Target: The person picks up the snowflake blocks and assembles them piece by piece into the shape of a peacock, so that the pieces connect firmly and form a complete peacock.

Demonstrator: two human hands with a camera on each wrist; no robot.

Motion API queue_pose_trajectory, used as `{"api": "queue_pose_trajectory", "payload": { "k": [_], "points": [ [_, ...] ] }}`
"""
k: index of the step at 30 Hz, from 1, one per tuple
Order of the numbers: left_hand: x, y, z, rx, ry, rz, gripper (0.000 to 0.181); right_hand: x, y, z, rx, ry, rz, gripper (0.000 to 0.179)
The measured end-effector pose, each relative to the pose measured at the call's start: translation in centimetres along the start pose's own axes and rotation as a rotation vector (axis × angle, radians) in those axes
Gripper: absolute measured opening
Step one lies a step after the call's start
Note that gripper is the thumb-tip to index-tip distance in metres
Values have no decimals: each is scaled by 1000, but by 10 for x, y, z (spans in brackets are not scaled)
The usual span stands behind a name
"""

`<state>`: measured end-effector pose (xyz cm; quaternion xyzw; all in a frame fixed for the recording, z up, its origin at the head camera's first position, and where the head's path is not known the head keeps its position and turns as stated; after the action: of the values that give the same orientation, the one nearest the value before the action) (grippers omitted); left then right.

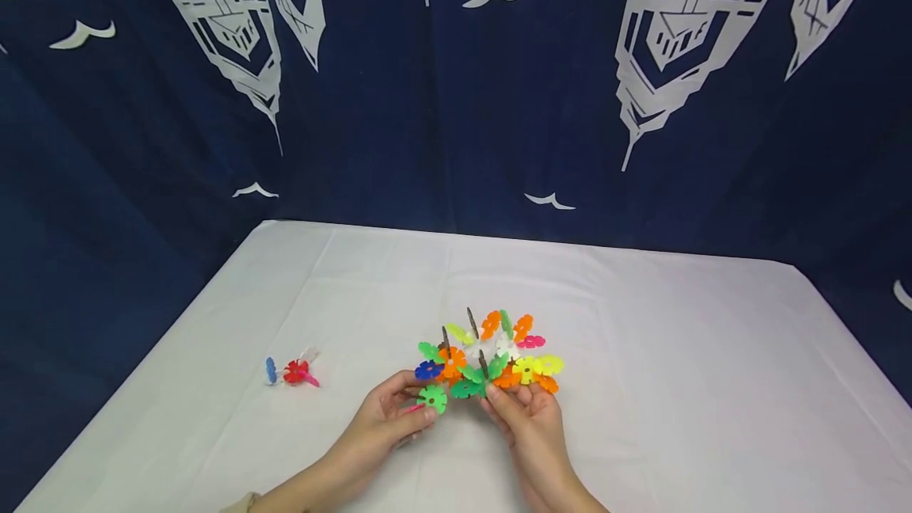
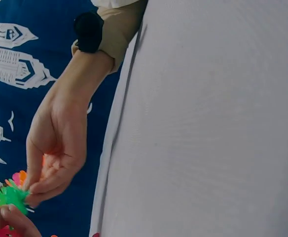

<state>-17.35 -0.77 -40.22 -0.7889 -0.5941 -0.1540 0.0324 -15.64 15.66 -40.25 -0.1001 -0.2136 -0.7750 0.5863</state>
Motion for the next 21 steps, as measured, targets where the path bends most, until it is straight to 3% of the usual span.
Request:
{"api": "queue_pose_trajectory", "payload": {
  "k": [7,10,14,17,21],
  "points": [
    [0,-3,-3,79,50,-39,41,-3,0,-14,83,7,-65,26],
    [1,-3,-7,151,-30,-62,40,-3,1,-18,113,-14,-78,28],
    [3,0,-19,317,-191,-75,37,-2,1,-22,152,-56,-85,27],
    [5,2,-25,420,-253,-78,36,-3,2,-24,165,-76,-93,26],
    [6,2,-25,452,-263,-79,34,-5,2,-27,173,-76,-100,24]
  ]
}}
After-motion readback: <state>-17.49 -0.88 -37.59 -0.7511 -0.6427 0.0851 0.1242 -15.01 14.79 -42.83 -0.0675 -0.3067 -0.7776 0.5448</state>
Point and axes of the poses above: each hand's wrist, its own y-axis away from the middle knuckle, its own x-axis out of the palm, z = x × y, the point moved 10 cm from there along -y, towards the middle knuckle, and after that the axes turned 6 degrees about -z, right-handed, at the moved point
